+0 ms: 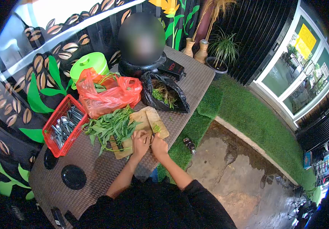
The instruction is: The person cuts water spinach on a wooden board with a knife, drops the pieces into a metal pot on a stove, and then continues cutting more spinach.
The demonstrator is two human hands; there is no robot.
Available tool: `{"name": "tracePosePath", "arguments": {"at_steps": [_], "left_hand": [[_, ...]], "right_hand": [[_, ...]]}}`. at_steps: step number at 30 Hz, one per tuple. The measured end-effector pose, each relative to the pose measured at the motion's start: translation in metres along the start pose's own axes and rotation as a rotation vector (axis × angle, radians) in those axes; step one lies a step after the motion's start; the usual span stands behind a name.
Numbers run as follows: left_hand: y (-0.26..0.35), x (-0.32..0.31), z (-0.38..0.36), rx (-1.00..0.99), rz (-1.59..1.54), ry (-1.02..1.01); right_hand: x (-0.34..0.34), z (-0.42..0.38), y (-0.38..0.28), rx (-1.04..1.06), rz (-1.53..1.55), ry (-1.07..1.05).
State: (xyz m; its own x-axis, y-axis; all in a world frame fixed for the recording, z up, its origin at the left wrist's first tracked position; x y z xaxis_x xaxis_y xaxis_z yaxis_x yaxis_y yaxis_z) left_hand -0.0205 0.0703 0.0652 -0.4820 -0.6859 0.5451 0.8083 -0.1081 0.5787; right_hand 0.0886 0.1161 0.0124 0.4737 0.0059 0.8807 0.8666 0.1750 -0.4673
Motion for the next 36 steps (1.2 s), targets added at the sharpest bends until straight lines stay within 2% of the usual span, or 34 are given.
{"name": "tracePosePath", "arguments": {"at_steps": [4, 8, 10, 13, 17, 20, 23, 26, 29, 30, 33, 36], "left_hand": [[-0.005, -0.006, -0.003, -0.009, -0.008, -0.04], [-0.009, -0.007, -0.004, 0.022, -0.069, -0.01], [-0.015, -0.011, -0.006, 0.092, -0.093, -0.063], [-0.016, -0.013, -0.006, 0.084, -0.08, -0.086], [-0.016, -0.013, -0.007, 0.108, -0.11, -0.074], [-0.019, -0.005, -0.004, 0.129, -0.158, 0.034], [-0.023, -0.008, -0.005, 0.194, -0.193, -0.012], [-0.032, -0.016, -0.009, 0.255, -0.176, -0.053], [-0.034, -0.016, -0.01, 0.261, -0.174, -0.038], [-0.031, -0.013, -0.008, 0.229, -0.183, -0.017], [-0.026, -0.011, -0.006, 0.189, -0.21, -0.019], [-0.021, -0.009, -0.007, 0.161, -0.161, -0.015]], "right_hand": [[0.004, 0.006, 0.002, 0.074, 0.009, -0.03], [0.007, 0.001, 0.0, 0.061, 0.033, -0.071], [0.005, -0.007, 0.0, 0.002, 0.025, -0.072], [0.002, -0.016, -0.006, -0.107, 0.036, -0.084], [0.002, 0.007, -0.011, -0.015, 0.074, -0.014], [0.002, -0.006, -0.007, 0.015, 0.051, 0.007], [-0.005, -0.022, -0.009, -0.054, -0.005, -0.07], [-0.001, -0.009, -0.013, 0.016, 0.057, 0.023], [0.01, -0.006, -0.015, 0.041, 0.052, 0.024], [0.009, -0.015, -0.016, 0.009, 0.078, -0.047], [-0.005, -0.027, -0.012, -0.045, -0.018, -0.047], [-0.004, -0.011, -0.012, -0.001, 0.019, -0.016]]}}
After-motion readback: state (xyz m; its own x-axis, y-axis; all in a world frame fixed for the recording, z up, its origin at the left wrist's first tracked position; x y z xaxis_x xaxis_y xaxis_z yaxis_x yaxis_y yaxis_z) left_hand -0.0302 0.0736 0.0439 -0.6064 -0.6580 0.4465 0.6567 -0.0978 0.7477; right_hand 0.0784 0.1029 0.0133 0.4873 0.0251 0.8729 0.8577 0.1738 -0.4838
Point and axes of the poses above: each hand's wrist, its own z-axis towards the middle knuckle, its own x-axis out of the back of the hand, y = z × x, the point moved 10 cm from there along z, towards the middle knuckle, and after that the axes turned 11 degrees about y, right-handed, at the moved point
